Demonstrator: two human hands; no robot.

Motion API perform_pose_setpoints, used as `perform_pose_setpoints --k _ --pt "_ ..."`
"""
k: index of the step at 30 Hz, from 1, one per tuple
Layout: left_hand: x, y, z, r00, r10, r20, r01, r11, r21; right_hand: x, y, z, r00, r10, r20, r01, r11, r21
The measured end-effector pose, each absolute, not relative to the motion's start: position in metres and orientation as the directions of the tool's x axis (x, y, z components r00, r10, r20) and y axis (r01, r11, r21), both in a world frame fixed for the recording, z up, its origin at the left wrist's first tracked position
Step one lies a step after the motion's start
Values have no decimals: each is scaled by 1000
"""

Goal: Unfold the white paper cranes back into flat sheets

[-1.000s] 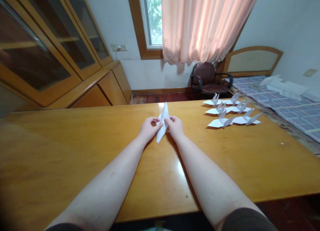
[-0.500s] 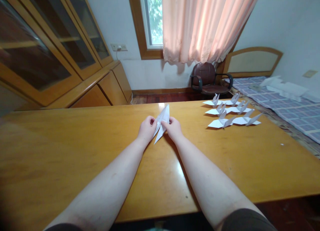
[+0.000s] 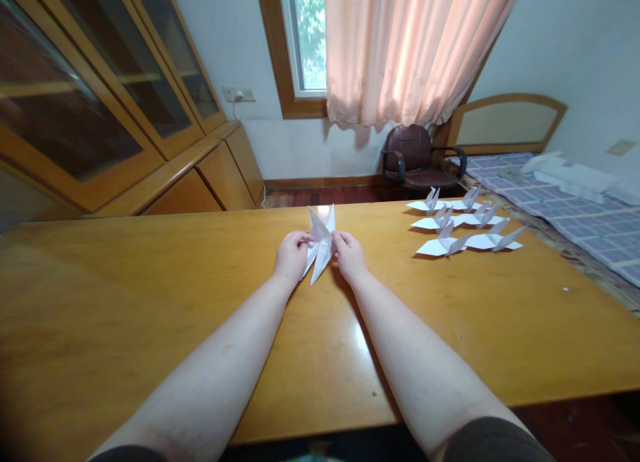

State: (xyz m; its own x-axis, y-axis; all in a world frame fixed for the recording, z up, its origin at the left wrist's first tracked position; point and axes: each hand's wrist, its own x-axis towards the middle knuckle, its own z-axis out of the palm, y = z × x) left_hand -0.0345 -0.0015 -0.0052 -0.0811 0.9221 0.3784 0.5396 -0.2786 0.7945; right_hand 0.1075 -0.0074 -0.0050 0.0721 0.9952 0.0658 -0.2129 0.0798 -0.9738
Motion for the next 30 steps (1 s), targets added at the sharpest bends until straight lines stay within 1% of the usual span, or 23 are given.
perform_pose_setpoints --k 2,5,7,10,16,23,26,30 --pt "-34 -1 -6 -91 922 376 533 -274 801 107 -7 -6 51 998 34 -264 46 -963" --pt "-34 -1 -5 -97 921 377 524 -275 806 107 -5 -8 62 998 -23 -234 -8 -972" --pt "-34 -1 -5 -72 919 386 529 -293 796 107 -4 -8 72 997 -35 -226 -18 -974" --pt "-34 -2 -5 -12 912 409 537 -340 772 108 -5 -7 63 998 -17 -233 -1 -972" --pt "-31 -2 -6 93 905 416 480 -407 777 108 -6 -6 72 997 7 -86 13 -996" --pt "-29 -4 -3 164 898 408 456 -436 776 108 -3 -11 83 996 35 -87 42 -995" --pt "-28 -5 -3 164 896 413 459 -440 772 109 -4 -12 74 996 60 -97 67 -993" --pt "-27 -6 -2 96 897 431 453 -425 784 109 -6 -8 75 995 61 -70 66 -995"
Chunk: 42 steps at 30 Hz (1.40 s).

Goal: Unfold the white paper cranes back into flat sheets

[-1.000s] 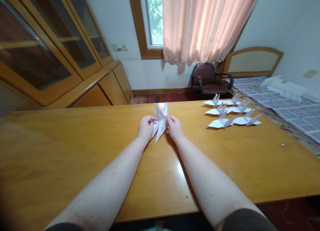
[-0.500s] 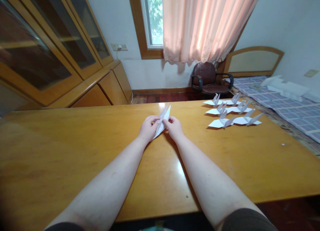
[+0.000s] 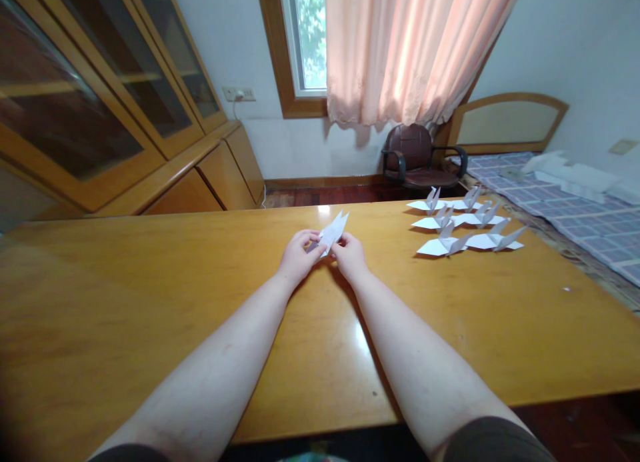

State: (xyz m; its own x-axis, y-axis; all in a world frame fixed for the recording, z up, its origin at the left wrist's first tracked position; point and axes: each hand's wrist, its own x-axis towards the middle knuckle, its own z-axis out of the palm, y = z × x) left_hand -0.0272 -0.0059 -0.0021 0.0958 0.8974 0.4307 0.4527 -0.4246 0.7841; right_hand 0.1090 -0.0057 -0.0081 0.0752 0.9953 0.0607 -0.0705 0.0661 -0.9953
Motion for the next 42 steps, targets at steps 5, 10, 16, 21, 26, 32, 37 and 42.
perform_pose_setpoints --k 5,10,16,21,26,32,37,42 --pt "-29 -7 2 17 883 469 445 -426 787 110 -5 -6 157 986 57 -28 62 -998" --pt "-30 -7 4 -62 913 403 370 -354 859 112 -3 -9 221 974 49 -59 64 -996" --pt "-30 -8 1 -107 926 363 238 -331 913 116 0 -6 305 952 29 -104 64 -993" --pt "-29 -6 -1 -112 941 320 153 -302 941 118 -1 -5 313 946 79 -89 112 -990" --pt "-25 -7 2 73 974 214 -51 -210 976 114 -5 -3 215 960 178 -97 203 -974" --pt "-25 -11 3 146 926 348 191 -371 909 114 -4 -4 217 962 165 -122 194 -973" --pt "-25 -13 1 308 896 320 278 -406 871 116 -1 -7 262 956 132 -101 164 -981" --pt "-24 -11 -5 231 930 287 344 -354 870 115 0 -8 273 954 127 -127 167 -978"
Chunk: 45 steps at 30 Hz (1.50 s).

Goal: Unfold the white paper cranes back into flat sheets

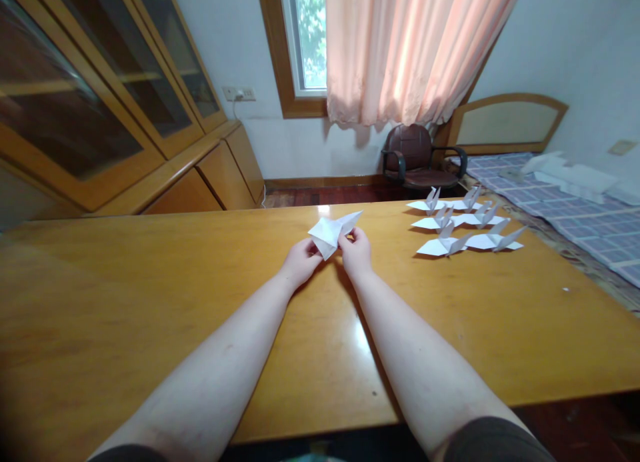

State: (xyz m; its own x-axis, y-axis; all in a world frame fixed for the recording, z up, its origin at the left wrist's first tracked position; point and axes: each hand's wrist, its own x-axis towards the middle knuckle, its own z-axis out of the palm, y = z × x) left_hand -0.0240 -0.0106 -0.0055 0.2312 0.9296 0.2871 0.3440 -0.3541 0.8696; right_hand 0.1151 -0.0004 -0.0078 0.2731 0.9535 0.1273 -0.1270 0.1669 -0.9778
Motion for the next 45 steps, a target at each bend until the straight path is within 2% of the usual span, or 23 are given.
perform_pose_setpoints --k 4,7,11,22,29,34,40,45 --pt "-23 -10 -8 194 935 298 318 -347 882 113 -2 -5 244 962 125 -170 169 -971" --pt "-25 -10 -5 178 917 358 290 -396 871 113 -3 -4 229 967 111 -176 153 -972" --pt "-29 -12 1 158 900 407 363 -436 823 114 -2 -6 237 968 85 -177 129 -976" --pt "-30 -5 0 -50 925 376 484 -307 819 108 -5 -5 139 990 10 -169 34 -985" --pt "-29 -8 0 -127 920 370 420 -288 861 109 -5 -5 109 993 36 -82 45 -996" --pt "-30 -9 0 -142 920 364 471 -261 843 108 -6 -5 75 997 35 -35 38 -999" --pt "-34 -10 2 -206 847 489 582 -296 758 109 -4 -11 39 999 38 -22 39 -999" --pt "-38 -10 6 -223 788 574 601 -353 717 110 -4 -10 67 997 47 -110 54 -992"
